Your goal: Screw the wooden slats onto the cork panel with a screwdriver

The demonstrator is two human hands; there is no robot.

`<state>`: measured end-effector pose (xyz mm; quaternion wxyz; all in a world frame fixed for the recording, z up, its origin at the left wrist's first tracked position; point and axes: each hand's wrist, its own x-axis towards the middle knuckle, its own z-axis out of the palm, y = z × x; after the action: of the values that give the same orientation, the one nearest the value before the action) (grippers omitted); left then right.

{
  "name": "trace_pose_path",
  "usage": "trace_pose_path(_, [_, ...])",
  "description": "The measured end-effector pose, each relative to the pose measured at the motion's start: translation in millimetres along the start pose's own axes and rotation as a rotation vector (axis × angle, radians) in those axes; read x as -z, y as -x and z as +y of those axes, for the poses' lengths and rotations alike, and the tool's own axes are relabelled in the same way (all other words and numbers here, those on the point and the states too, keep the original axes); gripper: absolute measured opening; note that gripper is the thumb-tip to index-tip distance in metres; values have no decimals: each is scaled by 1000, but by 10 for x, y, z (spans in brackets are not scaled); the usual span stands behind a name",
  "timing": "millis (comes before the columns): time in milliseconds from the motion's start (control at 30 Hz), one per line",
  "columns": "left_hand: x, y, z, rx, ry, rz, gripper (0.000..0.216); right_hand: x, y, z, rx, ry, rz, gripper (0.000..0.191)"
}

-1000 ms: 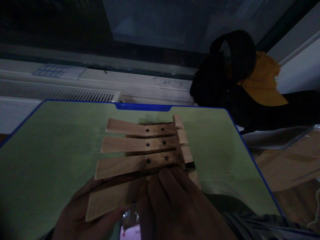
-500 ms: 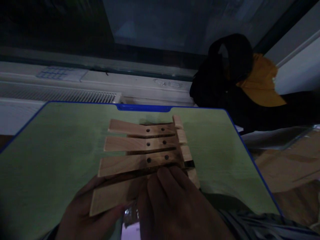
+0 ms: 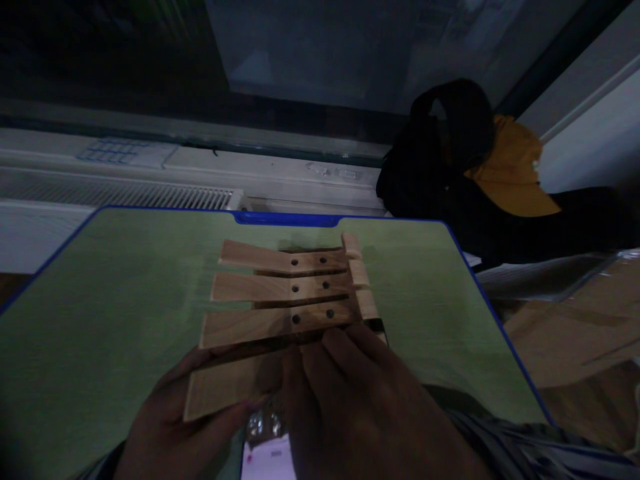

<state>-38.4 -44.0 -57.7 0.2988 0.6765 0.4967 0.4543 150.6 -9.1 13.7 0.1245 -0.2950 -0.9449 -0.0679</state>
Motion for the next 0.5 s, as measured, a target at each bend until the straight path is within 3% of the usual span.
trace_pose_path(200, [4,-7,7,-12,-30,-11,34,17,39,3,15,9,-41,47])
trace_pose_path(400, [-11,19,-28,-12,-21,-12,35,78,-15,57,7,-36,20,52])
trace_pose_path(500, [-20,28,-28,-4,-14,2,34,149,23,115,17,-89,46,44])
